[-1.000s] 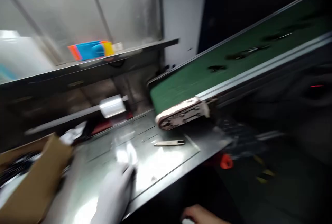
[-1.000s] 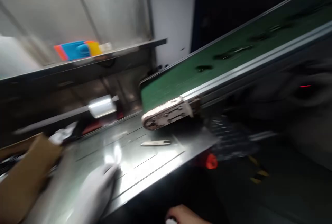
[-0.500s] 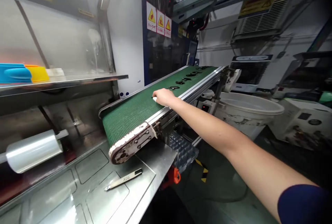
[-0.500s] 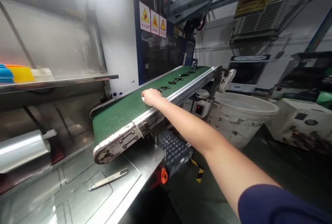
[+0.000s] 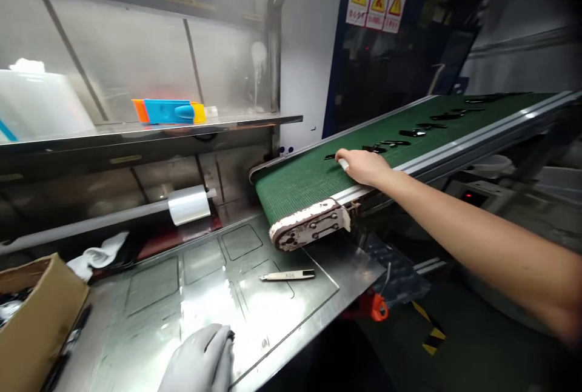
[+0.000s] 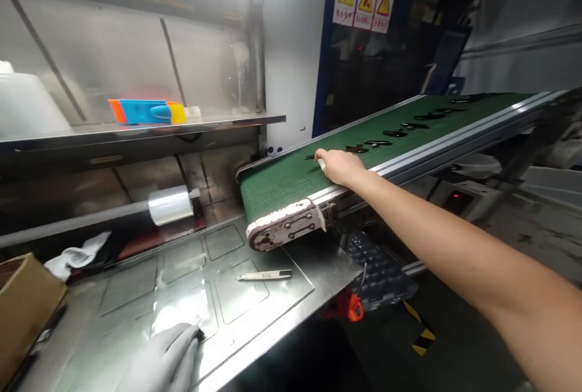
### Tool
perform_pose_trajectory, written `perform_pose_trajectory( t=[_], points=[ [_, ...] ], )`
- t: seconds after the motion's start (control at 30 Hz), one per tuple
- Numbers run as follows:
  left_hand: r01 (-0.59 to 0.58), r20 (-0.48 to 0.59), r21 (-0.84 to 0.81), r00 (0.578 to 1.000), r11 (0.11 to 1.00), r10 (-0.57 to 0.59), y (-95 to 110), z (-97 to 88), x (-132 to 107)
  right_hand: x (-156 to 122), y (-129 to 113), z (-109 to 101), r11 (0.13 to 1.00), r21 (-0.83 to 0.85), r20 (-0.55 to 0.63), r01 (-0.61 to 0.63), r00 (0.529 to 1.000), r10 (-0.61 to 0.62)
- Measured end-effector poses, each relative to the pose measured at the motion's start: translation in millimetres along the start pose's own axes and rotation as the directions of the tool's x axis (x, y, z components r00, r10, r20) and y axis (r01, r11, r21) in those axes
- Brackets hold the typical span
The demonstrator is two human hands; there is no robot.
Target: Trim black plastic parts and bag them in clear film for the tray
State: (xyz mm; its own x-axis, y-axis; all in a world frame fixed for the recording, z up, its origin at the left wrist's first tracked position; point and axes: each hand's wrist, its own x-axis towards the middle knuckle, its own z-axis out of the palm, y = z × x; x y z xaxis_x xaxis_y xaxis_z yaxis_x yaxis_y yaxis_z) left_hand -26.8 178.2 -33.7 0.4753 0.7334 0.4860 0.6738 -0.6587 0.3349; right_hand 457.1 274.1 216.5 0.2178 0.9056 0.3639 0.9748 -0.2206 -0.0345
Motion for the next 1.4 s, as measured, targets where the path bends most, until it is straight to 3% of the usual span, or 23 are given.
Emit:
perform_pose_trajectory(
  t=[0.07, 0.13, 0.17, 0.2, 0.23, 0.27, 0.3, 0.33, 0.37, 0.43, 0.53, 0.7, 1.13, 1.3, 1.4],
  points=[
    [0.052, -0.051, -0.099, 0.997, 0.994, -0.057, 9.0, -10.5, -2.3, -31.0, -26.6, 2.2, 0.988, 0.117, -0.031, 0.105, 0.994, -0.102],
    [0.198, -0.128, -0.283, 0.962, 0.938, -0.242, 24.6, -21.3, -9.0, -80.2, -63.9, 10.6, 0.899, 0.357, -0.025, 0.255, 0.964, -0.264],
    [0.311, -0.149, -0.379, 0.909, 0.871, -0.389, 35.3, -26.4, -13.4, -109.7, -85.1, 16.5, 0.721, 0.610, -0.045, 0.328, 0.923, -0.381],
    [0.422, -0.131, -0.480, 0.833, 0.769, -0.538, 47.4, -31.0, -17.8, -140.2, -106.7, 23.2, 0.472, 0.826, -0.049, 0.309, 0.873, -0.486],
    [0.513, -0.071, -0.577, 0.744, 0.635, -0.665, 60.3, -34.5, -21.9, -170.0, -127.6, 30.2, 0.259, 0.936, -0.049, 0.238, 0.819, -0.572],
    [0.562, 0.045, -0.666, 0.688, 0.492, -0.724, 73.2, -36.7, -25.8, -197.5, -146.7, 37.4, 0.090, 0.986, -0.051, 0.143, 0.758, -0.650],
    [0.551, 0.200, -0.771, 0.685, 0.319, -0.700, 85.4, -37.2, -29.5, -221.4, -163.0, 44.9, -0.043, 0.997, -0.072, 0.059, 0.715, -0.696],
    [0.517, 0.324, -0.846, 0.694, 0.132, -0.643, 96.2, -35.8, -33.5, -241.3, -176.0, 52.9, -0.134, 0.991, -0.088, -0.015, 0.685, -0.723],
    [0.507, 0.400, -0.862, 0.689, 0.007, -0.605, 105.5, -32.9, -38.4, -257.0, -185.5, 61.6, -0.196, 0.978, -0.101, -0.067, 0.671, -0.734],
    [0.446, 0.509, -0.859, 0.678, -0.253, -0.531, 119.1, -24.7, -51.5, -278.1, -195.1, 80.5, -0.256, 0.957, -0.101, -0.135, 0.675, -0.731],
    [0.350, 0.591, -0.785, 0.674, -0.512, -0.444, 131.0, -15.1, -74.5, -293.8, -194.9, 105.8, -0.247, 0.952, -0.070, -0.179, 0.661, -0.747],
    [0.328, 0.599, -0.755, 0.697, -0.568, -0.393, 140.7, -10.7, -92.5, -304.0, -186.0, 119.5, -0.231, 0.962, -0.086, -0.145, 0.643, -0.761],
    [0.416, 0.629, -0.749, 0.691, -0.516, -0.356, 150.7, 3.5, -84.2, -311.5, -164.0, 126.7, -0.260, 0.955, -0.081, -0.141, 0.719, -0.690],
    [0.411, 0.614, -0.768, 0.690, -0.491, -0.382, 152.5, 1.6, -78.9, -315.9, -162.8, 134.1, -0.272, 0.938, -0.024, -0.217, 0.740, -0.672],
    [0.380, 0.624, -0.764, 0.641, -0.522, -0.447, 155.3, -2.4, -73.4, -320.7, -164.8, 139.2, -0.288, 0.886, 0.082, -0.364, 0.733, -0.675]
  ],
)
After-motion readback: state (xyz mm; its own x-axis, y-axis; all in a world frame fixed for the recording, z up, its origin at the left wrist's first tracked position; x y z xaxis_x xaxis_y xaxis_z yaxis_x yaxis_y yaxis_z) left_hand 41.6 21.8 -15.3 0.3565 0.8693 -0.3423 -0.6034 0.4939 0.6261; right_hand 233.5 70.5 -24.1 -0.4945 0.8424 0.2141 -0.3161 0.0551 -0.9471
